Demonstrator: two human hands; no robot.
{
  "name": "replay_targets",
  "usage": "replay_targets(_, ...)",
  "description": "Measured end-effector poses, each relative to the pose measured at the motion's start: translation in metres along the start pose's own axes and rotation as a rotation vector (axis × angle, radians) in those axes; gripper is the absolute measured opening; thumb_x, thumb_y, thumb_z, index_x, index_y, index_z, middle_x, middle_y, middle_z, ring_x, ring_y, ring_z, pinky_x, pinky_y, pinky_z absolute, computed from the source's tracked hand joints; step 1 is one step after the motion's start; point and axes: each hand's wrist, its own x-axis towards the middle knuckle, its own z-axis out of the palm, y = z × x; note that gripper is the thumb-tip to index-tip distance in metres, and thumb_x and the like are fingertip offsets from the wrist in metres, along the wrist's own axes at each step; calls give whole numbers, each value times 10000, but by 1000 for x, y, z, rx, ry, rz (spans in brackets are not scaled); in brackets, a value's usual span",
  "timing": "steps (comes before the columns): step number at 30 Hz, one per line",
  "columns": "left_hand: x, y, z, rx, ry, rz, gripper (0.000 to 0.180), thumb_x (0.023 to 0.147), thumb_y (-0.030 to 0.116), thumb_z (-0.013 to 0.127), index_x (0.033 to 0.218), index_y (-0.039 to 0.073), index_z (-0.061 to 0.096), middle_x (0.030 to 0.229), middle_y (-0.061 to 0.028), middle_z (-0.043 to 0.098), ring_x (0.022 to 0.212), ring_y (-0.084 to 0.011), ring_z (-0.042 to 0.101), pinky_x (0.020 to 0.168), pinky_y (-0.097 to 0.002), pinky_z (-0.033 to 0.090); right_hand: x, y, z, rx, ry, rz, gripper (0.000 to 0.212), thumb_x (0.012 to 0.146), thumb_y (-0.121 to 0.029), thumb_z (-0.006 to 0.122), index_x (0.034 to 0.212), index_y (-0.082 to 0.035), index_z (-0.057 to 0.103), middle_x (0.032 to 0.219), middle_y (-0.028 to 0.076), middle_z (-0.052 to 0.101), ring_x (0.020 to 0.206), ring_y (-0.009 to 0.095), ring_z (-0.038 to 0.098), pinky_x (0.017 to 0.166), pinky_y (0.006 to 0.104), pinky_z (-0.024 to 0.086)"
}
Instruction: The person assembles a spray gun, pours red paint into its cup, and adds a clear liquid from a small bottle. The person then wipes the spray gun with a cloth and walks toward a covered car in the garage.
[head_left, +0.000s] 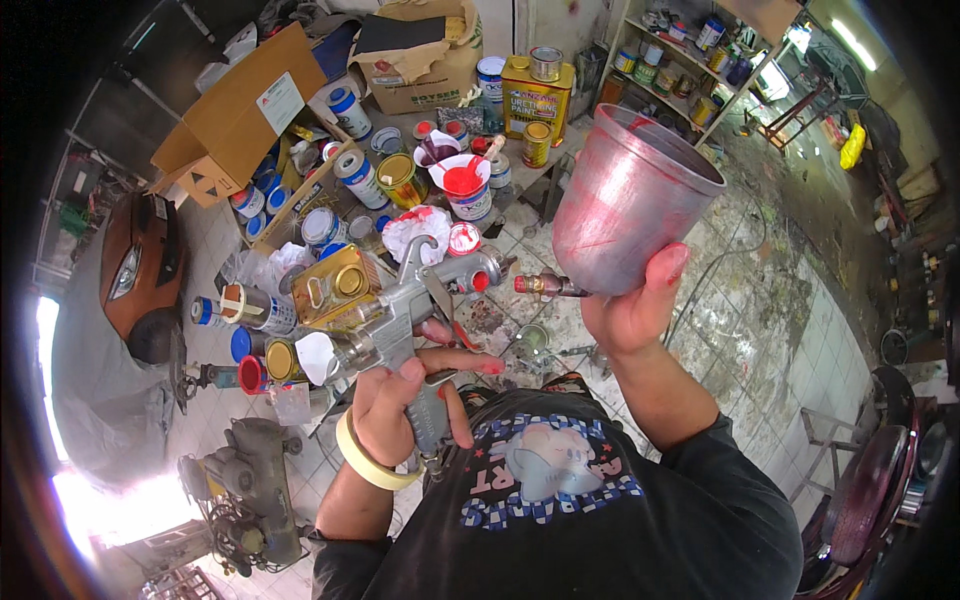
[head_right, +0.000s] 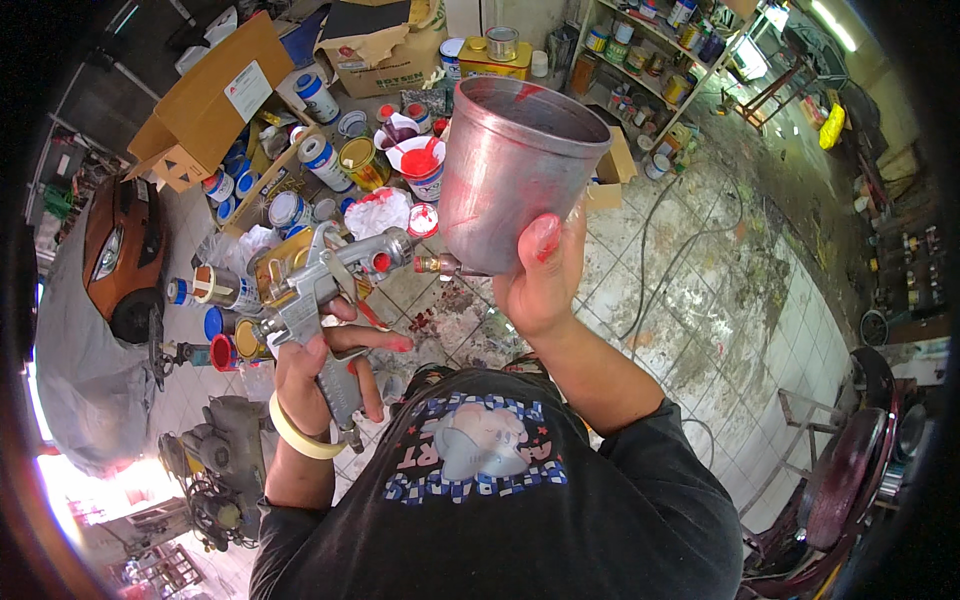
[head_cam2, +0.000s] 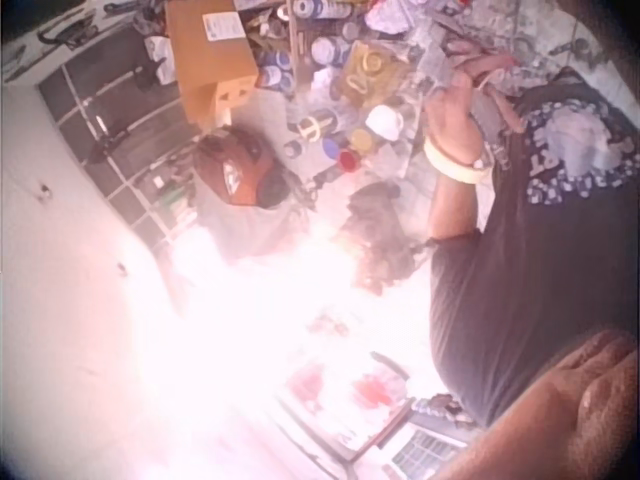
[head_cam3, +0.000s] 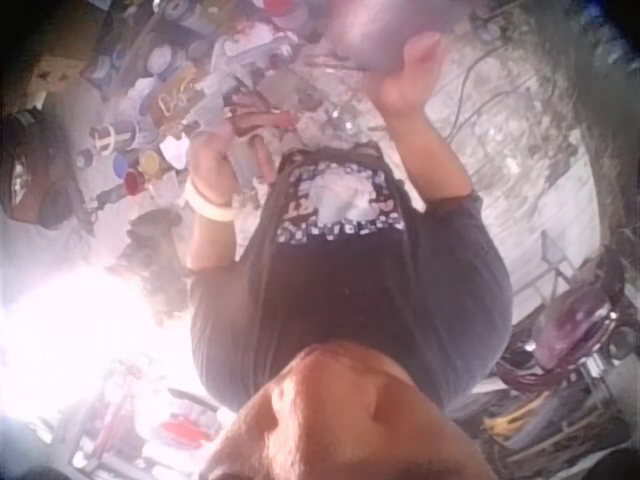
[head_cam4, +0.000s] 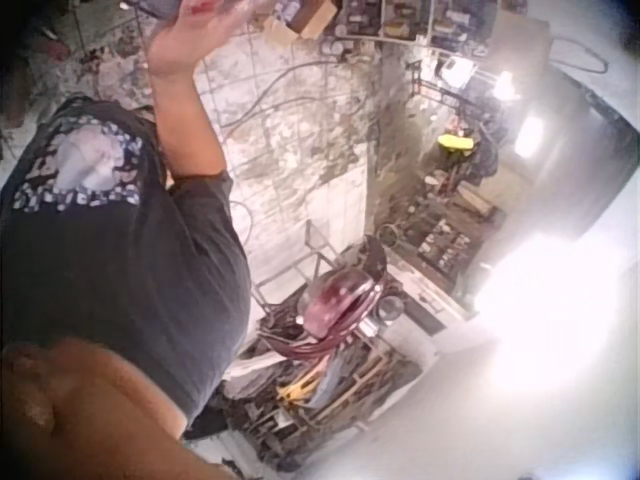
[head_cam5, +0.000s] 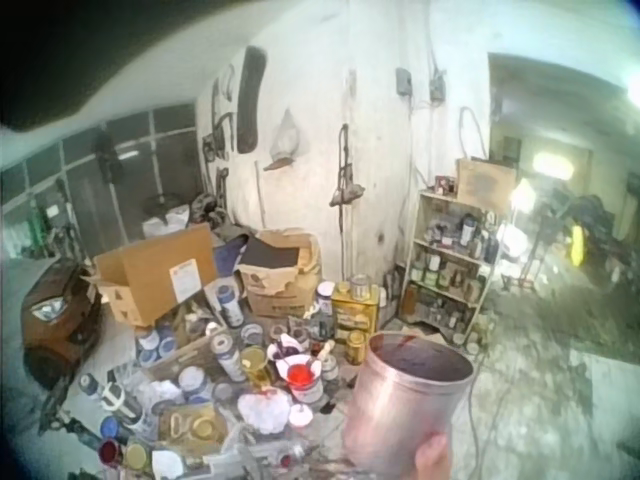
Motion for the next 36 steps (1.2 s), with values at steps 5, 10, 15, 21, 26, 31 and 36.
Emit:
replay_targets(5, 5, -11, 11, 133, 93, 32, 448, 998, 301, 456, 1269, -50, 386, 1030, -372, 664, 414, -323, 595, 438, -318, 501, -6, -3, -5, -89, -141, -9, 1055, 833, -673, 688, 1526, 6, 276, 1507, 171, 432, 1369, 280, 468, 1141, 461, 378)
replay_targets(10, 5, -10, 7, 95, 71, 16, 306, 1010, 107, 457, 1266, -59, 440, 953, -184, 711, 580, -165, 648, 554, -254, 486, -10, -14, -15, -316, -363, 58, 1248, 668, -693, 826, 1531, 6, 258, 1470, 173, 432, 1344, 289, 476, 1119, 468, 396)
replay_targets(15, 10, -12, 2, 184, 81, 76, 272, 990, 119, 490, 1199, -53, 521, 757, -42, 586, 557, -78, 485, 535, -240, 394, -11, -24, -17, -309, -526, 6, 1171, 666, -648, 815, 1513, -21, 303, 1465, 173, 427, 1336, 289, 476, 1107, 465, 409)
replay_targets(21, 9, -17, 0, 123, 52, 190, 265, 981, 127, 522, 1200, -21, 539, 725, 0, 528, 556, -59, 437, 532, -243, 358, -22, -27, -18, -39, -440, 242, 974, 729, -584, 727, 1485, -79, 377, 1518, 162, 399, 1365, 276, 451, 1130, 461, 393)
replay_targets(26, 10, -9, 3, 228, 118, 135, 243, 961, 134, 568, 1172, 11, 571, 744, -31, 580, 596, -74, 502, 547, -260, 386, -28, -12, -11, 121, -349, 503, 820, 782, -530, 654, 1463, -128, 440, 1562, 153, 375, 1390, 266, 431, 1148, 458, 379)
replay_targets(31, 20, -23, -7, 244, 209, -2, 222, 940, 155, 605, 1107, 14, 565, 710, -59, 595, 611, -119, 535, 562, -314, 418, -44, 17, -6, -106, -574, -12, 1075, 708, -189, 845, 1565, -94, 203, 1610, 224, 230, 1459, 316, 336, 1158, 490, 366)
replay_targets(36, 35, -74, -35, 416, 235, -65, 223, 911, 175, 600, 1049, 12, 538, 699, -132, 607, 611, -229, 592, 604, -379, 459, -48, 20, -30, 202, -307, 950, 729, 864, -144, 682, 1505, -41, 349, 1525, 212, 416, 1395, 352, 436, 1150, 553, 369)
